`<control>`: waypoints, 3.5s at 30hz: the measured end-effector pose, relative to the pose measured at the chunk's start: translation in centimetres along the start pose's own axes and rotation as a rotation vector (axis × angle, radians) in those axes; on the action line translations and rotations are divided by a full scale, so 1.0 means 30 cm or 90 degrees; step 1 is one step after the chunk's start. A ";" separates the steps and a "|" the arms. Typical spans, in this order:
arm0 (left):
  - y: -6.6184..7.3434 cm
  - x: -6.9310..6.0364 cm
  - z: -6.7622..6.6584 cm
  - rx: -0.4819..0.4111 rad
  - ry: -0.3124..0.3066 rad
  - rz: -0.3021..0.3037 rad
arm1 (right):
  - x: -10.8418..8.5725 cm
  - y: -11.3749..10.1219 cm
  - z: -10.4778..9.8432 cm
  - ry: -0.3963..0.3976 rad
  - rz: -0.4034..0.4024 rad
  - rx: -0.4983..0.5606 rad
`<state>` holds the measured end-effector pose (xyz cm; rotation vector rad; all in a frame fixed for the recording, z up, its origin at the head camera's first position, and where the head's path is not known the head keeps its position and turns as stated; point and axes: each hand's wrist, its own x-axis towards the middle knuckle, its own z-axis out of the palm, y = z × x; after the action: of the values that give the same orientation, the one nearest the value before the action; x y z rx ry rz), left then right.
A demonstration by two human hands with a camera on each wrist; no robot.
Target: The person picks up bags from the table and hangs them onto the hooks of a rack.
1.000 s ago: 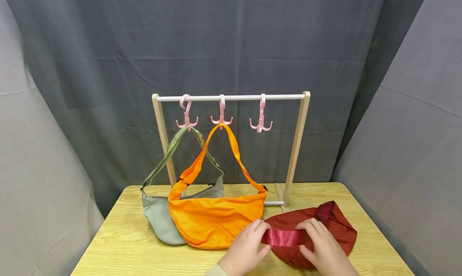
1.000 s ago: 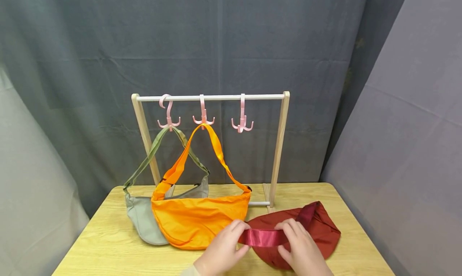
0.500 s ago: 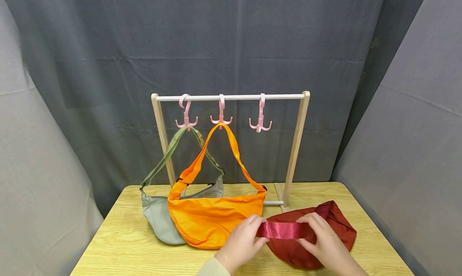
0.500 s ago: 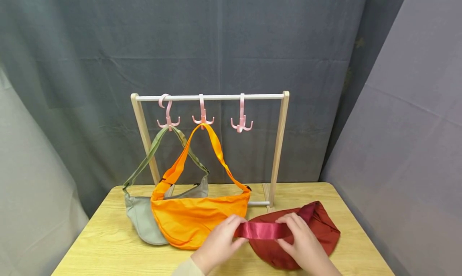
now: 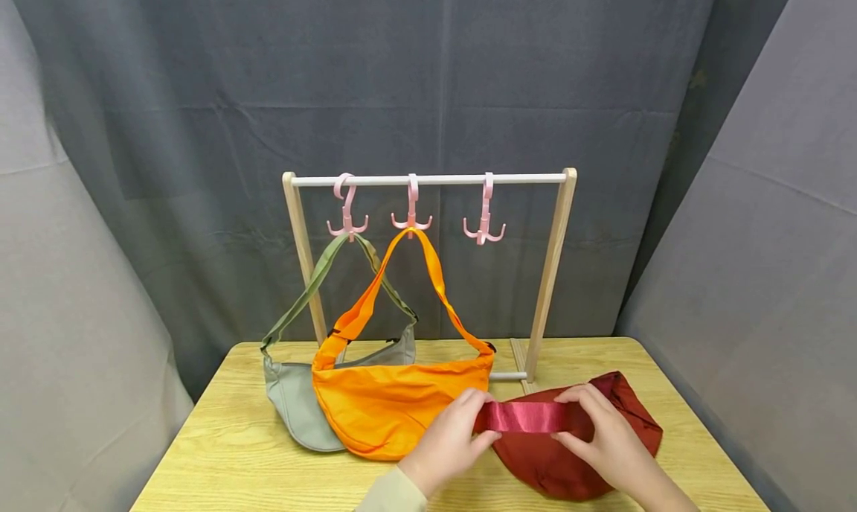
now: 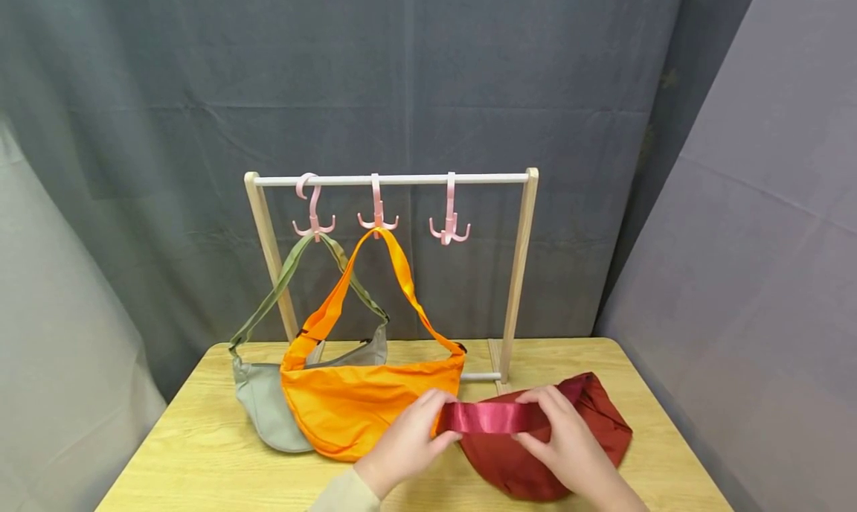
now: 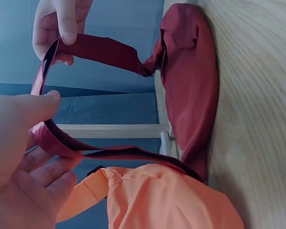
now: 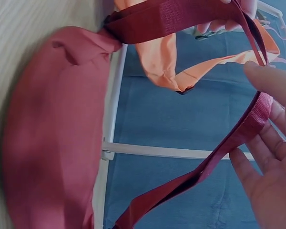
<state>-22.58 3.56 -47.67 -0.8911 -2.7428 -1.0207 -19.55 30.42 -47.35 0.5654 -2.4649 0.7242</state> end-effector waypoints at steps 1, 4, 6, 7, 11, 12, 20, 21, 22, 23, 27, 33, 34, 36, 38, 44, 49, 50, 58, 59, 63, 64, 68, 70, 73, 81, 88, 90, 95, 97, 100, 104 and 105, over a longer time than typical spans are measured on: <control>0.004 0.003 -0.003 -0.003 -0.002 -0.004 | 0.003 0.000 -0.005 0.000 0.003 0.004; 0.015 0.011 -0.011 -0.008 0.002 -0.005 | 0.014 0.001 -0.018 0.006 0.004 0.017; 0.020 0.017 -0.014 -0.009 0.010 0.003 | 0.022 0.001 -0.025 0.011 0.000 0.023; 0.023 0.019 -0.015 -0.008 0.015 0.006 | 0.026 0.002 -0.029 0.013 -0.002 0.024; 0.031 0.027 -0.018 -0.006 0.030 0.016 | 0.045 0.005 -0.048 0.010 -0.014 0.026; 0.034 0.029 -0.019 -0.006 0.032 0.016 | 0.050 0.007 -0.055 0.009 -0.018 0.026; 0.057 0.050 -0.036 -0.013 0.022 0.004 | 0.095 0.015 -0.108 -0.013 -0.036 0.030; 0.060 0.051 -0.039 -0.015 0.021 0.003 | 0.101 0.015 -0.114 -0.016 -0.035 0.027; 0.064 0.052 -0.042 -0.017 0.021 0.002 | 0.107 0.014 -0.120 -0.017 -0.036 0.024; 0.068 0.053 -0.046 -0.018 0.021 0.001 | 0.112 0.013 -0.124 -0.018 -0.038 0.019; 0.081 0.058 -0.060 -0.022 0.025 0.000 | 0.134 0.013 -0.141 -0.015 -0.054 -0.002; 0.094 0.062 -0.078 -0.025 0.033 0.001 | 0.161 0.020 -0.157 -0.017 -0.071 -0.018; 0.095 0.063 -0.080 -0.028 0.036 0.005 | 0.164 0.021 -0.161 -0.022 -0.068 -0.019; 0.098 0.063 -0.085 -0.033 0.041 0.011 | 0.170 0.024 -0.167 -0.033 -0.058 -0.016; 0.101 0.063 -0.091 -0.037 0.044 0.017 | 0.175 0.026 -0.174 -0.045 -0.044 -0.014; 0.106 0.062 -0.109 -0.054 0.045 -0.001 | 0.194 0.032 -0.186 -0.056 -0.059 0.005; 0.109 0.061 -0.128 -0.071 0.044 -0.025 | 0.207 0.041 -0.191 -0.041 -0.102 0.038; 0.109 0.060 -0.130 -0.075 0.043 -0.028 | 0.209 0.042 -0.192 -0.040 -0.106 0.042; 0.108 0.054 -0.146 -0.081 0.069 -0.010 | 0.221 0.030 -0.206 -0.067 -0.070 0.064; 0.109 0.052 -0.149 -0.086 0.071 -0.009 | 0.224 0.028 -0.207 -0.067 -0.069 0.065; 0.112 0.051 -0.158 -0.109 0.076 -0.017 | 0.237 0.023 -0.207 -0.055 -0.079 0.077; 0.113 0.051 -0.162 -0.120 0.077 -0.019 | 0.241 0.022 -0.207 -0.049 -0.085 0.081; 0.123 0.053 -0.179 -0.160 0.080 -0.022 | 0.259 0.016 -0.213 -0.027 -0.111 0.100; 0.129 0.054 -0.190 -0.179 0.080 -0.023 | 0.268 0.012 -0.218 -0.023 -0.120 0.115; 0.138 0.057 -0.207 -0.188 0.077 -0.020 | 0.280 0.001 -0.230 -0.022 -0.124 0.128; 0.147 0.053 -0.251 -0.175 0.069 -0.015 | 0.302 -0.035 -0.260 -0.035 -0.113 0.136; 0.146 0.045 -0.295 -0.164 0.072 0.003 | 0.314 -0.057 -0.265 -0.062 -0.087 0.152; 0.145 0.043 -0.306 -0.158 0.072 0.003 | 0.319 -0.059 -0.262 -0.066 -0.084 0.158; 0.141 0.042 -0.330 -0.151 0.078 0.006 | 0.338 -0.073 -0.257 -0.071 -0.083 0.161; 0.140 0.041 -0.338 -0.146 0.079 0.006 | 0.345 -0.081 -0.257 -0.078 -0.076 0.161; 0.136 0.042 -0.349 -0.142 0.076 0.004 | 0.352 -0.088 -0.256 -0.088 -0.064 0.165; 0.133 0.047 -0.366 -0.155 0.073 0.007 | 0.365 -0.096 -0.257 -0.093 -0.056 0.175; 0.133 0.048 -0.372 -0.154 0.073 0.006 | 0.369 -0.099 -0.258 -0.092 -0.054 0.178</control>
<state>-22.93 -0.23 -36.35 -0.8448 -2.5561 -1.3786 -24.04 29.99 -34.27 0.8489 -2.4684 1.0334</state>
